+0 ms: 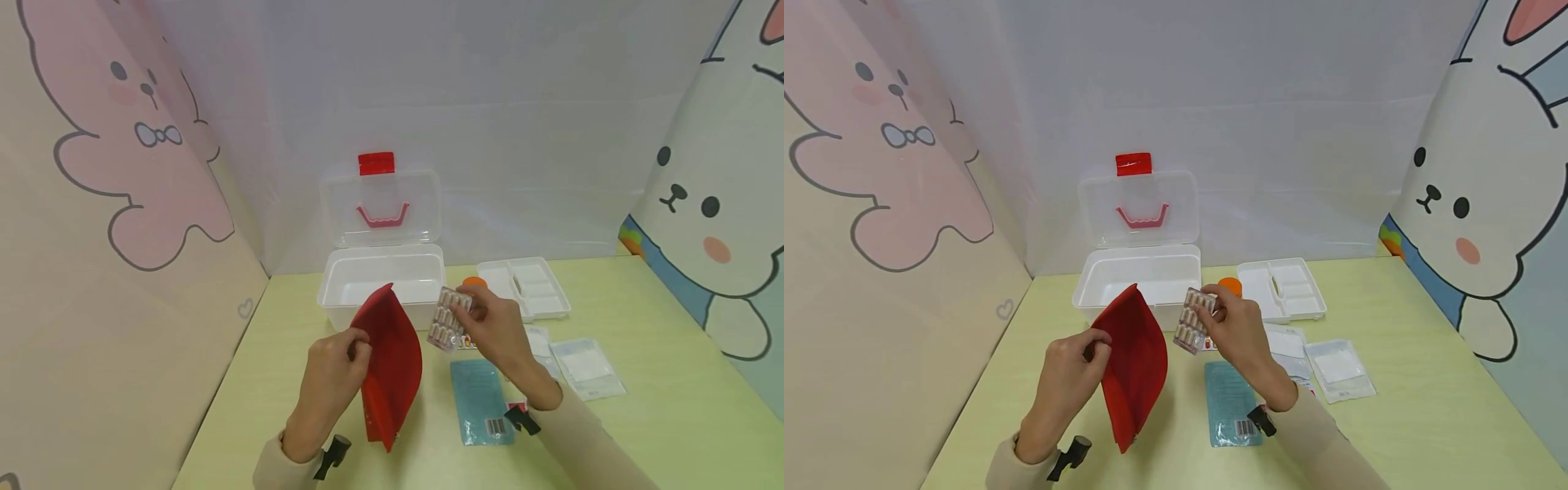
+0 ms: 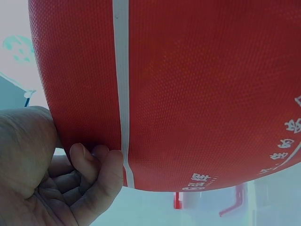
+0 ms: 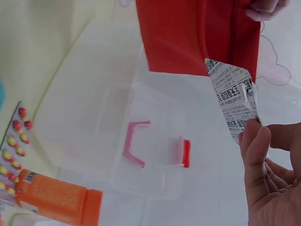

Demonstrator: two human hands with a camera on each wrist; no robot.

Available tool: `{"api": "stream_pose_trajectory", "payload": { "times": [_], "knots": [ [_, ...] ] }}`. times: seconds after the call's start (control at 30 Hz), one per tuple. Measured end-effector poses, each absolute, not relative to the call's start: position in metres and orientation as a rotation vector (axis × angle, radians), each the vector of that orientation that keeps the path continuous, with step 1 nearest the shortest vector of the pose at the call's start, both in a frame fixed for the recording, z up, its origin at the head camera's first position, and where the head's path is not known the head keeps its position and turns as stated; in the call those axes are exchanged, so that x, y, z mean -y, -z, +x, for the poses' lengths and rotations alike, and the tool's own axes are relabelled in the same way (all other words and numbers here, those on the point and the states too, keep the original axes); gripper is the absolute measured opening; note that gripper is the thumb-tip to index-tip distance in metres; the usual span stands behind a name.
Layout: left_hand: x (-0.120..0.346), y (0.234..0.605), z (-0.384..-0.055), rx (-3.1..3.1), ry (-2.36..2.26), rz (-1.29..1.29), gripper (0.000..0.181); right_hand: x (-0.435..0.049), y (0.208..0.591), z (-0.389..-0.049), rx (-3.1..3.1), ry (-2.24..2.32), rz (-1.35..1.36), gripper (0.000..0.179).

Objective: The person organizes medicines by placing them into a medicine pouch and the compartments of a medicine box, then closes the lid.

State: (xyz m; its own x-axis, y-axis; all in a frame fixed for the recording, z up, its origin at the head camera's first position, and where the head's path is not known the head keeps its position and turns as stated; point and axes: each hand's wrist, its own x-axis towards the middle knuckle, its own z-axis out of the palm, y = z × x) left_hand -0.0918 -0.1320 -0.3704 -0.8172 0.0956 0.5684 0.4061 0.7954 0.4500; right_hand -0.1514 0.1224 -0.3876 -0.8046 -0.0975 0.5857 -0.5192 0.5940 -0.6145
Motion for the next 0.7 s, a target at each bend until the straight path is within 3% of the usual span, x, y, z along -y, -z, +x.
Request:
{"api": "stream_pose_trajectory", "payload": {
  "times": [0.3,0.7],
  "knots": [
    [0.119,0.364,-0.091,2.449,0.81,-0.396,0.014,-0.103,0.362,-0.127,2.336,-1.144,0.641,0.028],
    [0.103,0.363,-0.093,2.404,0.758,-0.496,0.01,-0.066,0.368,-0.125,2.614,-0.926,0.672,0.023]
  ]
}}
